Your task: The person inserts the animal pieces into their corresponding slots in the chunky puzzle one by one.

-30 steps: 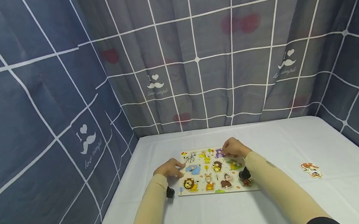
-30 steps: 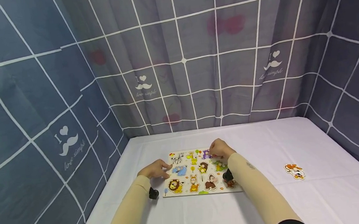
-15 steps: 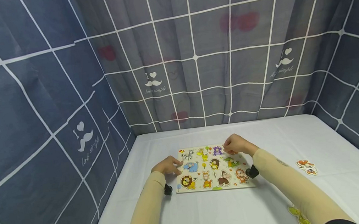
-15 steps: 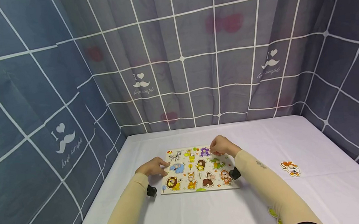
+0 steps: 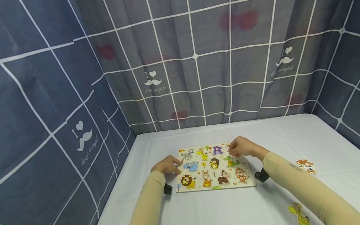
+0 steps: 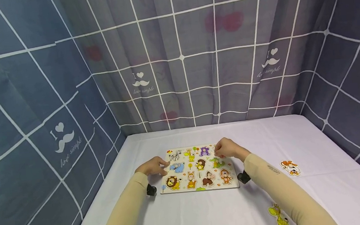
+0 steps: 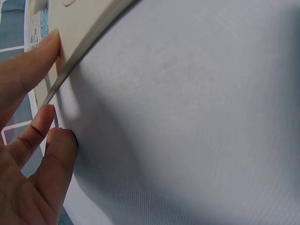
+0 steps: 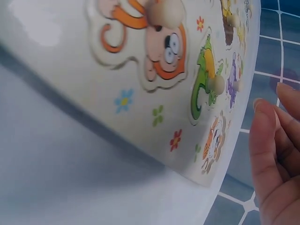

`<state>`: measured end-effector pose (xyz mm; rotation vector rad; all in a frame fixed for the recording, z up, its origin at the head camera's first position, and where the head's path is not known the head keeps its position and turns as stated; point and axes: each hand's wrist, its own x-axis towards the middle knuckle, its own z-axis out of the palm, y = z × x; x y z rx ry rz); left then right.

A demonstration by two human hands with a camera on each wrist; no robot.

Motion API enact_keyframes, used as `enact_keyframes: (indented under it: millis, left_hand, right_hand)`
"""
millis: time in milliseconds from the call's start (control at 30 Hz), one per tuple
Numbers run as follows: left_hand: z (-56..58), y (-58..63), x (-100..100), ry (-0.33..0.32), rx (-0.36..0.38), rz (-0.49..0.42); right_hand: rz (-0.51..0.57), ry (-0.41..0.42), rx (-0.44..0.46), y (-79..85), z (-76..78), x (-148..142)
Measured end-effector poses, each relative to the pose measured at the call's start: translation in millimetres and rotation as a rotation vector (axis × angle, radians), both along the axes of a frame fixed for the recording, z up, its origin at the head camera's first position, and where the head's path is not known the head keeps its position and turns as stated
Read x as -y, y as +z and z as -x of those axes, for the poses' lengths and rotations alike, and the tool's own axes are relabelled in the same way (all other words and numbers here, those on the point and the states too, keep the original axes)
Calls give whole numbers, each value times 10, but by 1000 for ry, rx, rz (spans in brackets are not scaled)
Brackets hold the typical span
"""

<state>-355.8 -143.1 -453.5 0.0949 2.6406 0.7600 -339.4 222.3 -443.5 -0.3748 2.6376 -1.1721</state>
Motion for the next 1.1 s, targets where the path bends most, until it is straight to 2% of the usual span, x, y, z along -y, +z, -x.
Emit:
enact_keyframes:
  millis: [533,767,1100]
  left_hand:
    - [-11,47,-4,-1,2,13]
    - [-13,31,-7,21,13,5]
    - [-11,41,11,11,18,-10]
  right_hand:
    - [24,47,53,-20,-402,-248]
    - [40,78,85,-22,-643,-473]
    - [25,124,116,-76,-909,-723]
